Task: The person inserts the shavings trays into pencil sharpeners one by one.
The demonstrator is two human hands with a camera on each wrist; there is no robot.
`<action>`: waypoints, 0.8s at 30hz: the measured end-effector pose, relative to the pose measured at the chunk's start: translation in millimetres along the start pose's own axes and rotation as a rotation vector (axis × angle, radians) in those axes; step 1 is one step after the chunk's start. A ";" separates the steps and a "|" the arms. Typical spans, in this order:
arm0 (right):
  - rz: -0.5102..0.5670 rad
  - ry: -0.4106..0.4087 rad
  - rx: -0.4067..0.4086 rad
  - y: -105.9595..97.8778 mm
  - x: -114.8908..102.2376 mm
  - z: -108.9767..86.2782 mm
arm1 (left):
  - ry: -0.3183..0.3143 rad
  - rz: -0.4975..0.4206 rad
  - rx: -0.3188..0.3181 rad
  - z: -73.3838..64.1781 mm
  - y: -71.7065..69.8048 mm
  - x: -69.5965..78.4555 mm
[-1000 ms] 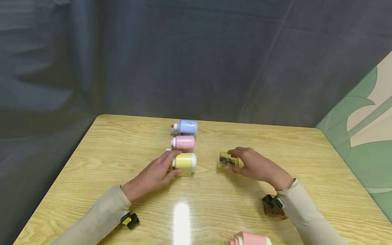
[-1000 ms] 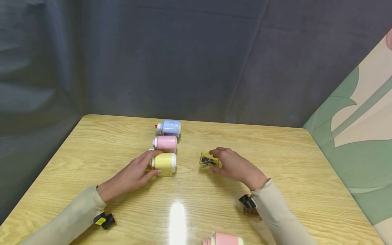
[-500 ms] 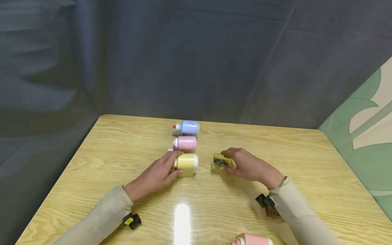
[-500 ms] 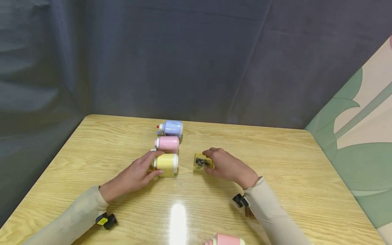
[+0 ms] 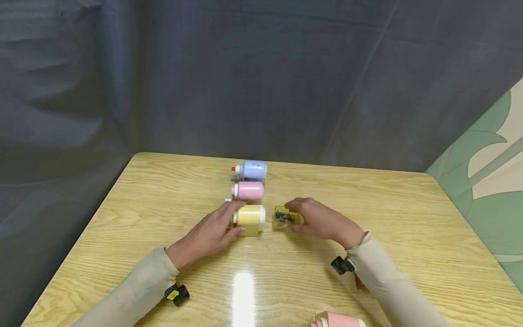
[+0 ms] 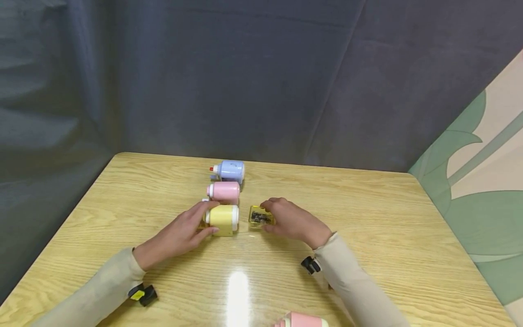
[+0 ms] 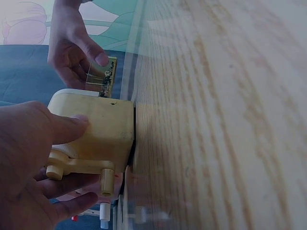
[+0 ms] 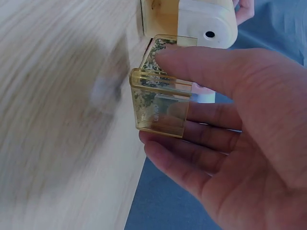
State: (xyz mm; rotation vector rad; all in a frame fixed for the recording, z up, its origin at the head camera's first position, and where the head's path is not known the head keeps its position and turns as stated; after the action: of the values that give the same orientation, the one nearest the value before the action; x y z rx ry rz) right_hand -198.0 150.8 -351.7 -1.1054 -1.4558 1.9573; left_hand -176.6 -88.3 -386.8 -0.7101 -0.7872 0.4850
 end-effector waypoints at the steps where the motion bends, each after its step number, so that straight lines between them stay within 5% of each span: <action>1: 0.001 -0.002 -0.001 1.4 -0.7 1.1 | 0.003 0.002 0.001 -0.1 0.2 -0.2; 24: 0.036 -0.032 -0.015 23.5 -7.1 10.6 | -0.027 -0.001 -0.023 1.0 -1.7 0.6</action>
State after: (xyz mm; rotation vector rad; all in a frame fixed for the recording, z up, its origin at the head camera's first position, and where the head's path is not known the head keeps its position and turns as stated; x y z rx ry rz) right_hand -200.3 131.6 -370.1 -1.1188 -1.4797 2.0000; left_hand -176.7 -88.7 -384.7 -0.7258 -0.8196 0.4857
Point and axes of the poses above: each hand's wrist, its own z-axis towards the middle knuckle, its own y-axis out of the palm, x = y × z, the point moved 4 cm from there along z, towards the middle knuckle, and after that the axes turned 14 degrees about x, right-handed, at the moved point
